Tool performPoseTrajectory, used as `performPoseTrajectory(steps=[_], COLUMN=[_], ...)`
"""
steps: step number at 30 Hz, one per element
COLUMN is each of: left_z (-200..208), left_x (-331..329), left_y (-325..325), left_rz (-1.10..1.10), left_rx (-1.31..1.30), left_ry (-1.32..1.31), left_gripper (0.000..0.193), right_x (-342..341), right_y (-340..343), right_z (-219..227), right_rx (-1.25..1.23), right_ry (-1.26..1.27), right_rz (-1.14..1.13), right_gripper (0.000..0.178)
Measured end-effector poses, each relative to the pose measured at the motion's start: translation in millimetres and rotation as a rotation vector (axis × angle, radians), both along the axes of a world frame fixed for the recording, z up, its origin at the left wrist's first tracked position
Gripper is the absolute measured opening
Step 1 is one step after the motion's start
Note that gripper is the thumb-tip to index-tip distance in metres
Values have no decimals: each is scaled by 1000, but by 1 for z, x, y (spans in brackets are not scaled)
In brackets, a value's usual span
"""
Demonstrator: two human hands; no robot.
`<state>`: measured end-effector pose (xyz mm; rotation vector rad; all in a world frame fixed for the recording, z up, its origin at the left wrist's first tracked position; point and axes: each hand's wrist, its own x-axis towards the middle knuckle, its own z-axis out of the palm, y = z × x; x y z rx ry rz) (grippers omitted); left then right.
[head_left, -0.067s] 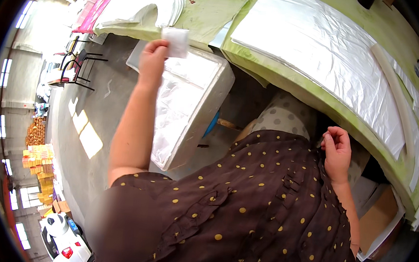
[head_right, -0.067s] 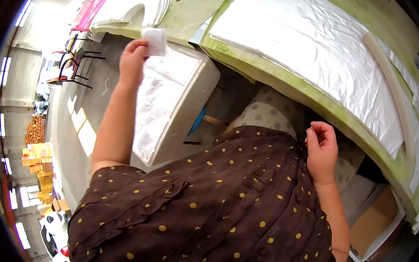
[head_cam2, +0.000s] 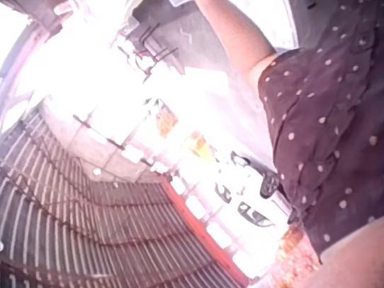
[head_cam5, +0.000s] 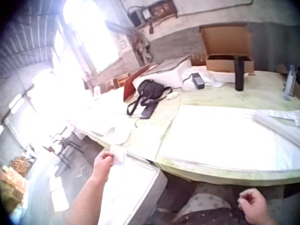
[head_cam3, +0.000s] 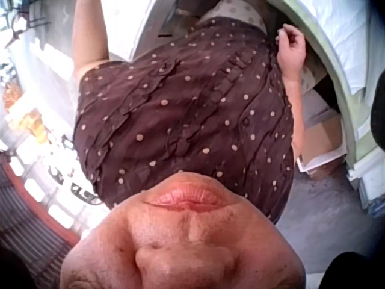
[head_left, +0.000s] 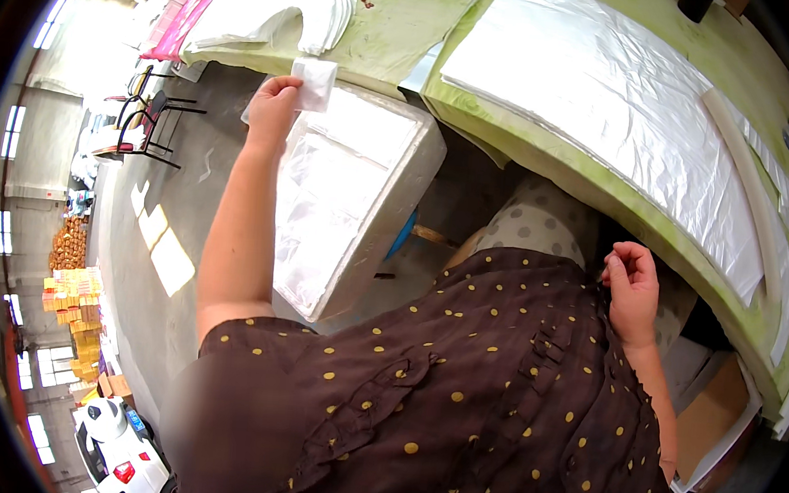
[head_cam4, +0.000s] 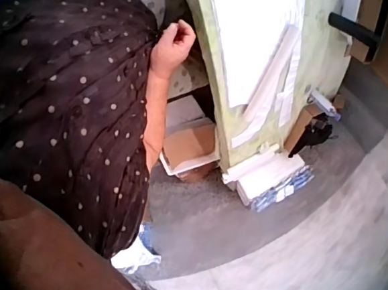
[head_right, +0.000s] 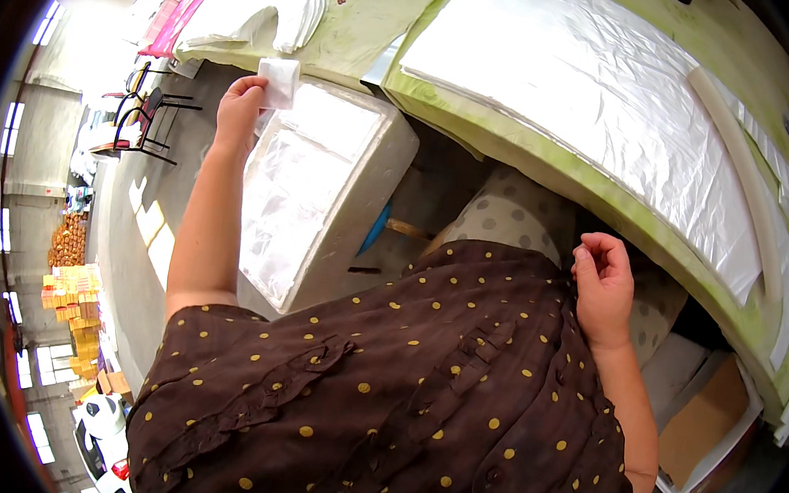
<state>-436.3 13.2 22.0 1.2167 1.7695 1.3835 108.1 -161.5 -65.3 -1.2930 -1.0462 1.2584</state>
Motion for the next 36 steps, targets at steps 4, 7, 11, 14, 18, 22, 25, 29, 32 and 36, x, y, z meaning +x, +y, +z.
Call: performPoseTrajectory(steps=[4, 7, 11, 14, 18, 22, 25, 29, 32, 36], left_z=[-21, -51, -80, -88, -103, -97, -89, -61, -33, -6], left_x=[-35, -31, -23, -15, -13, -4, -1, 46, 129, 237], left_y=[12, 19, 16, 10, 6, 8, 5, 15, 7, -6], left_rz=[79, 66, 40, -61, -117, -18, 36, -132, -373, -745], left_rx=[-293, -341, -218, -134, -218, -114, 105, 420, 417, 408], left_ry=[264, 378, 761, 728, 868, 849, 821, 692, 520, 444], left_gripper=[19, 21, 24, 36, 47, 45, 43, 38, 38, 33], right_x=[-5, -6, -4, -1, -1, 1, 6, 21, 50, 135], right_y=[3, 3, 3, 3, 5, 5, 1, -1, 12, 44], right_z=[2, 5, 7, 2, 1, 3, 5, 22, 47, 75], right_rx=[-26, -43, -63, -73, -78, -76, -49, 229, 525, 603], right_ry=[-8, -23, -30, -4, -24, -44, -75, -201, -533, -1228], right_rz=[44, 37, 27, 28, 58, 43, 9, -121, -268, -455], right_gripper=[14, 13, 12, 12, 12, 12, 12, 10, 12, 35])
